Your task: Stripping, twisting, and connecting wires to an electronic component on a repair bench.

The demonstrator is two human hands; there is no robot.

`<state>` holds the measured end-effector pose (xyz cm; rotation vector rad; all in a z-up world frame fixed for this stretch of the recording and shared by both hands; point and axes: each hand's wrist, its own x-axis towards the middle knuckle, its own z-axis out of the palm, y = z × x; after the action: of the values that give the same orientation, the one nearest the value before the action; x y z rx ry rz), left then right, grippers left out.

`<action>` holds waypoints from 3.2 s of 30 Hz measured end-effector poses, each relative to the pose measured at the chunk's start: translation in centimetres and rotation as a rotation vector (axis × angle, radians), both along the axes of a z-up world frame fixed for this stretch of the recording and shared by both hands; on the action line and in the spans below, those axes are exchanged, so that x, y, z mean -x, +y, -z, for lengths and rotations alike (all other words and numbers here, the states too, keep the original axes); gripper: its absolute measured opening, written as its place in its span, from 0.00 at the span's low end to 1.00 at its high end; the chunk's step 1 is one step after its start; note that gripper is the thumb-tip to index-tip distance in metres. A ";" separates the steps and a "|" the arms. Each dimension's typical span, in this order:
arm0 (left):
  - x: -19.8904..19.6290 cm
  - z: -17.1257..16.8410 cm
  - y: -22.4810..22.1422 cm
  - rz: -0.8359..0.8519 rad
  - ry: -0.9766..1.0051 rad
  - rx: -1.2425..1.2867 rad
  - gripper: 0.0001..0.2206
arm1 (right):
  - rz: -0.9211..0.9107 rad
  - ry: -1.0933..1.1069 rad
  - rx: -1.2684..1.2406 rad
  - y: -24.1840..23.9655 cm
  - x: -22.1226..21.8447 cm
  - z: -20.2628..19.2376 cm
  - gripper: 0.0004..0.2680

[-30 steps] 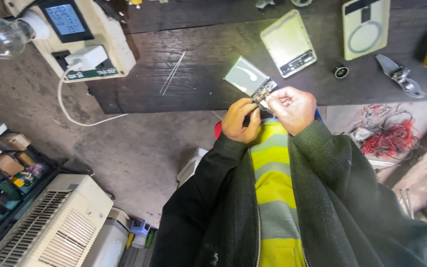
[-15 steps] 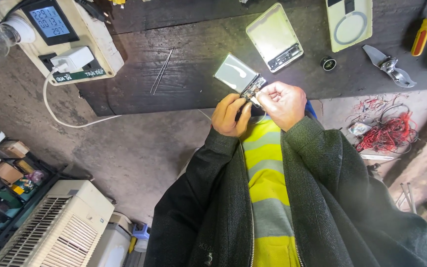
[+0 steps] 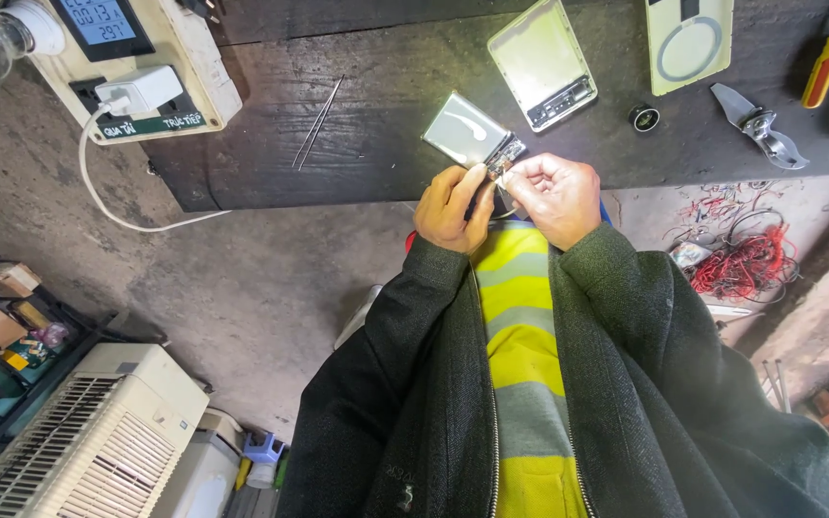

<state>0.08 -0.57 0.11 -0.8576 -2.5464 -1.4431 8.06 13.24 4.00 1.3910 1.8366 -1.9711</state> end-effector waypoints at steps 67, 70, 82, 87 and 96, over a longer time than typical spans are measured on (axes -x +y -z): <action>-0.4 -0.2 -3.4 0.492 -0.298 0.960 0.26 | 0.518 0.099 0.090 3.3 -8.4 2.4 0.02; -1.1 1.4 -3.8 0.419 -0.101 0.958 0.26 | 0.591 0.116 0.120 3.6 -8.7 2.7 0.02; -1.3 3.1 -4.1 0.294 0.177 0.697 0.24 | 0.687 0.206 0.011 6.2 -10.9 3.7 0.05; -1.6 1.7 -4.6 0.408 -0.088 0.986 0.25 | 0.820 0.205 0.010 8.1 -9.0 0.1 0.04; -1.6 1.6 -4.5 0.391 -0.072 0.939 0.24 | 0.759 0.158 -0.114 9.7 -9.3 0.4 0.04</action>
<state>1.72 -5.11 -1.46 -1.4719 -3.2257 -0.2030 17.35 22.90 3.63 2.2831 1.6344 -2.3643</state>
